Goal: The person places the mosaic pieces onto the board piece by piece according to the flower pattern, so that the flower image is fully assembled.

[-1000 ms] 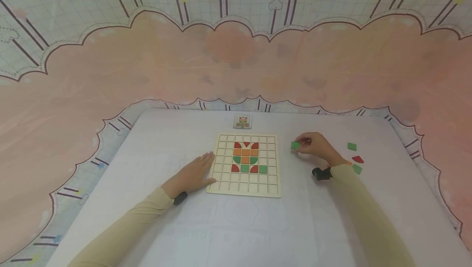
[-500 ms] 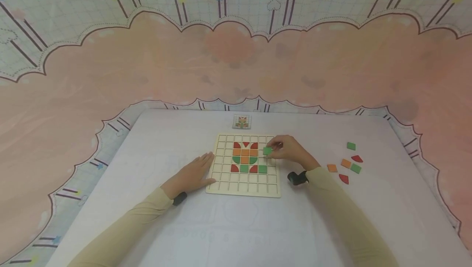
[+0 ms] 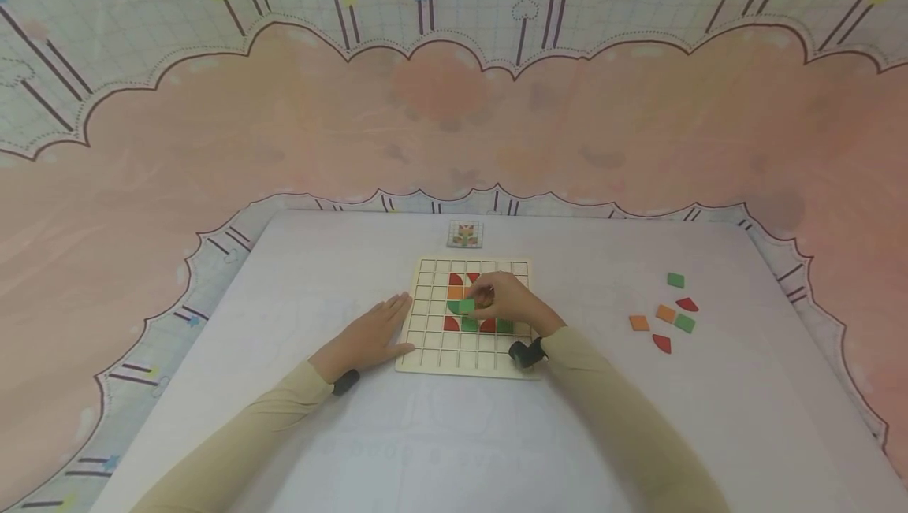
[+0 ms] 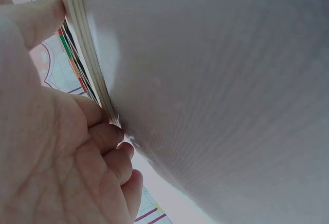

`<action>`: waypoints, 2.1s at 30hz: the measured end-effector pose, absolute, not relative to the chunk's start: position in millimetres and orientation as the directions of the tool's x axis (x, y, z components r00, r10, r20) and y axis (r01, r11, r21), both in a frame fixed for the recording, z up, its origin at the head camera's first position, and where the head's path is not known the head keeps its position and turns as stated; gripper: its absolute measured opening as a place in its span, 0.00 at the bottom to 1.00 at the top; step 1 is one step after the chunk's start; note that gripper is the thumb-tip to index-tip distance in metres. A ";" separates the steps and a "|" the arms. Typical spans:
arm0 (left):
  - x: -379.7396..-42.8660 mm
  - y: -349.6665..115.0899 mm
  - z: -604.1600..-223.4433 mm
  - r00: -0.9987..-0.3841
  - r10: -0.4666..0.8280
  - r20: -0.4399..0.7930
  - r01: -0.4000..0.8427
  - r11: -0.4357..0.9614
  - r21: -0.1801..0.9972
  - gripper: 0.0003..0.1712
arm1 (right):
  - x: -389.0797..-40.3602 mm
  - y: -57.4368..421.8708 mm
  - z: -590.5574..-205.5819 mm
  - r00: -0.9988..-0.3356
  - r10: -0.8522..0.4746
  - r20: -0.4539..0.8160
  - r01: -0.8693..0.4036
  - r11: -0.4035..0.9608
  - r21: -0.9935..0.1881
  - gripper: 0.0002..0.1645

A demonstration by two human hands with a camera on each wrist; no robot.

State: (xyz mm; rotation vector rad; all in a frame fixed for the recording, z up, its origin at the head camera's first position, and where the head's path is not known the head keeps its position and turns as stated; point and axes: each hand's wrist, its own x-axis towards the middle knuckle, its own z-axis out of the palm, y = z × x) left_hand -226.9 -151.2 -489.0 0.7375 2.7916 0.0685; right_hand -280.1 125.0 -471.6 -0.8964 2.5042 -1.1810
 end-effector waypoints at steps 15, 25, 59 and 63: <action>-228.0 -151.8 -488.0 -0.836 0.499 -0.227 0.489 0.866 0.103 0.49 | -281.0 81.1 -481.5 -0.759 -0.651 0.026 -0.435 0.477 -0.764 0.13; -227.4 -151.5 -487.2 -0.831 0.512 -0.217 0.505 0.858 0.090 0.48 | -278.8 67.3 -482.1 -0.762 -0.646 -0.045 -0.401 0.525 -0.751 0.11; -228.6 -151.8 -489.3 -0.834 0.508 -0.217 0.496 0.861 0.112 0.49 | -281.3 73.1 -480.7 -0.739 -0.671 -0.063 -0.427 0.537 -0.727 0.15; -228.5 -151.5 -489.3 -0.835 0.502 -0.223 0.492 0.864 0.103 0.49 | -284.2 81.5 -479.4 -0.735 -0.675 -0.062 -0.404 0.510 -0.760 0.17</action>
